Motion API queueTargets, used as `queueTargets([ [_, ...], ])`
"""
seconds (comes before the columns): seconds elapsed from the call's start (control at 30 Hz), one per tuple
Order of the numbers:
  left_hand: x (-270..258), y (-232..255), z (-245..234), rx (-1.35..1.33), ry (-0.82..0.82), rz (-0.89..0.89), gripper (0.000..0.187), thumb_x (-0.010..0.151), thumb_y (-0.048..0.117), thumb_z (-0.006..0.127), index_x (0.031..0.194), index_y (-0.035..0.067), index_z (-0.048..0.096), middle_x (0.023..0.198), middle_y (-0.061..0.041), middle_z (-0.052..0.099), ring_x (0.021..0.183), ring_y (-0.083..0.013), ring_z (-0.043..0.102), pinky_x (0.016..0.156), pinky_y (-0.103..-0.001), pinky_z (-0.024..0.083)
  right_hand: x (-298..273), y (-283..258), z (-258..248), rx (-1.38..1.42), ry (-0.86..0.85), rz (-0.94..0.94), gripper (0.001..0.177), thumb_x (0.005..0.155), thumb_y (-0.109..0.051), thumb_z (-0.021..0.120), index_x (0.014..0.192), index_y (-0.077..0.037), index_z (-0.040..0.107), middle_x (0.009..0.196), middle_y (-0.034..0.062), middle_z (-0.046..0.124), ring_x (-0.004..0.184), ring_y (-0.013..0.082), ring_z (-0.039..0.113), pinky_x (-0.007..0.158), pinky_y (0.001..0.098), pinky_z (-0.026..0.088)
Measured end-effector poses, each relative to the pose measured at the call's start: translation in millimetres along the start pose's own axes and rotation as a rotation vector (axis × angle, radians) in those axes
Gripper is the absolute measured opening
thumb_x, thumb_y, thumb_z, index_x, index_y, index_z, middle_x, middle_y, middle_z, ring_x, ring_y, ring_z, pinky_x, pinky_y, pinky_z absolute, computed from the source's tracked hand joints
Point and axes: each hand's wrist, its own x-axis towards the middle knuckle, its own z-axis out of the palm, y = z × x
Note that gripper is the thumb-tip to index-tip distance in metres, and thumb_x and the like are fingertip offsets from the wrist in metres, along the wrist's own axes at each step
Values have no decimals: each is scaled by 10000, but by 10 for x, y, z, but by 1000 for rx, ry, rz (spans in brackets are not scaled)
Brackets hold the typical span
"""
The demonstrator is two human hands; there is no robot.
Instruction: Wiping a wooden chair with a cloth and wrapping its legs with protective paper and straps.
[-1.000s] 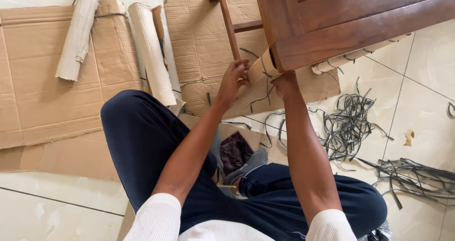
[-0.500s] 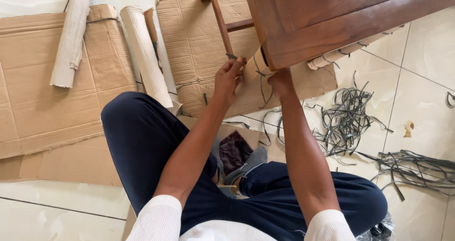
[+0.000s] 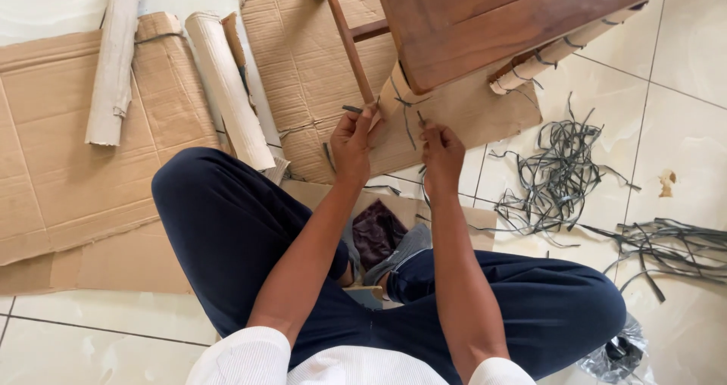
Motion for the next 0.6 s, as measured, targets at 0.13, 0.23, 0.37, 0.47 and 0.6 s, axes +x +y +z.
queueTargets([
  [0.13,-133,50,48,104,-25,18,139,1033,160,694,1043,24,724,1090,-43,727,1019,-104,673,955,-320,598,-237,-9,174,143,-43,23,160,991,-145,691,1088,-23,726,834,3,660,602,35,489,490,194,344],
  [0.23,-178,57,18,281,37,40,185,990,130,741,1127,5,745,1043,-31,741,940,-78,660,858,-241,534,-332,-120,267,202,-78,44,176,979,-151,686,1117,-48,725,857,14,684,648,50,552,531,199,405],
  [0.37,-236,108,-12,376,11,74,193,988,120,753,1137,-2,760,1017,-18,741,909,-64,643,800,-223,506,-322,-131,228,233,-80,72,157,1002,-153,704,1108,-39,725,883,13,678,684,67,578,574,213,432],
  [0.47,-272,137,-37,445,21,67,176,981,111,754,1120,1,759,1014,-23,750,907,-66,657,789,-225,517,-285,-58,210,230,-103,77,147,1009,-161,713,1081,-32,716,883,25,685,696,80,597,594,229,466],
  [0.6,-336,211,-16,442,-24,111,157,972,87,745,1109,10,746,1042,-20,754,962,-66,687,862,-220,546,-312,-35,232,224,-143,132,148,997,-185,703,1050,-47,698,880,38,713,726,97,657,637,244,532],
])
